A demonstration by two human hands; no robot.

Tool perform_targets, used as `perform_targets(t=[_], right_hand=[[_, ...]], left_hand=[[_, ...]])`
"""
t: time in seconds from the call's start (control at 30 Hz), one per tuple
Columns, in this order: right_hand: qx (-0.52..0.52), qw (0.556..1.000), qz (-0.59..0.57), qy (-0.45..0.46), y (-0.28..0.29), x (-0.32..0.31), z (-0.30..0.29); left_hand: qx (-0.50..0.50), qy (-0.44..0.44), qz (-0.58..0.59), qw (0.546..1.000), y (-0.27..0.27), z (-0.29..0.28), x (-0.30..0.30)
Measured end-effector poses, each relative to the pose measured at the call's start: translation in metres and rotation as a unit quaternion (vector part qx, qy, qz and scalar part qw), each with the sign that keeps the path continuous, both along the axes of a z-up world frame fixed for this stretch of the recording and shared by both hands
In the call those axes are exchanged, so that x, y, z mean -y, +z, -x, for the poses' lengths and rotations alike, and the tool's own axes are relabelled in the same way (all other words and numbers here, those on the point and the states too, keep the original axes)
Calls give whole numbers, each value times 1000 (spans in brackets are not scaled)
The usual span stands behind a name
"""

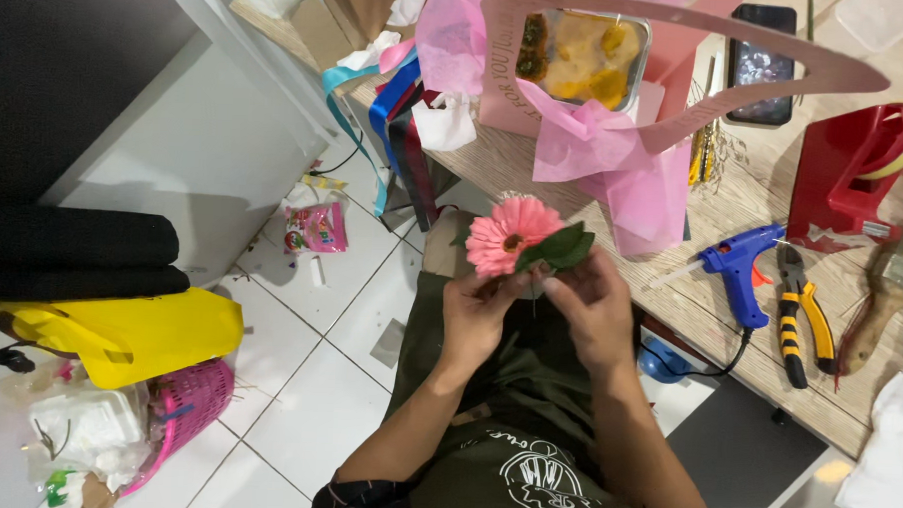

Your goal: The person prepares a gift basket by placing a container of food into a pink paper bag, trimming a pink flower with shears, and attaching a pink ribbon to the bag's handle.

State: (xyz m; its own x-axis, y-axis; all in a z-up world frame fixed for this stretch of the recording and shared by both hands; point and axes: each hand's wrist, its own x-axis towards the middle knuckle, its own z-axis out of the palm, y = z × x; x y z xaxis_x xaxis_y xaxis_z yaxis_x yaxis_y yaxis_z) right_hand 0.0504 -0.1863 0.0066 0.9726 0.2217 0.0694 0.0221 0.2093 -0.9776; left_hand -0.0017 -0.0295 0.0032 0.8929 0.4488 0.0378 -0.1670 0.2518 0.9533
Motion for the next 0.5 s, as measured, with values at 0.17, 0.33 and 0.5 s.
perform_targets(t=[0.17,0.33,0.5], right_hand=[[32,998,-54,21,34,-8,-11],[31,999,-28,2,30,-17,-10],[47,999,20,2,41,-26,-8]], left_hand=[[-25,-12,-44,999,3,4,0],[-49,15,-41,998,21,4,1],[-31,15,-27,999,23,1,-2]])
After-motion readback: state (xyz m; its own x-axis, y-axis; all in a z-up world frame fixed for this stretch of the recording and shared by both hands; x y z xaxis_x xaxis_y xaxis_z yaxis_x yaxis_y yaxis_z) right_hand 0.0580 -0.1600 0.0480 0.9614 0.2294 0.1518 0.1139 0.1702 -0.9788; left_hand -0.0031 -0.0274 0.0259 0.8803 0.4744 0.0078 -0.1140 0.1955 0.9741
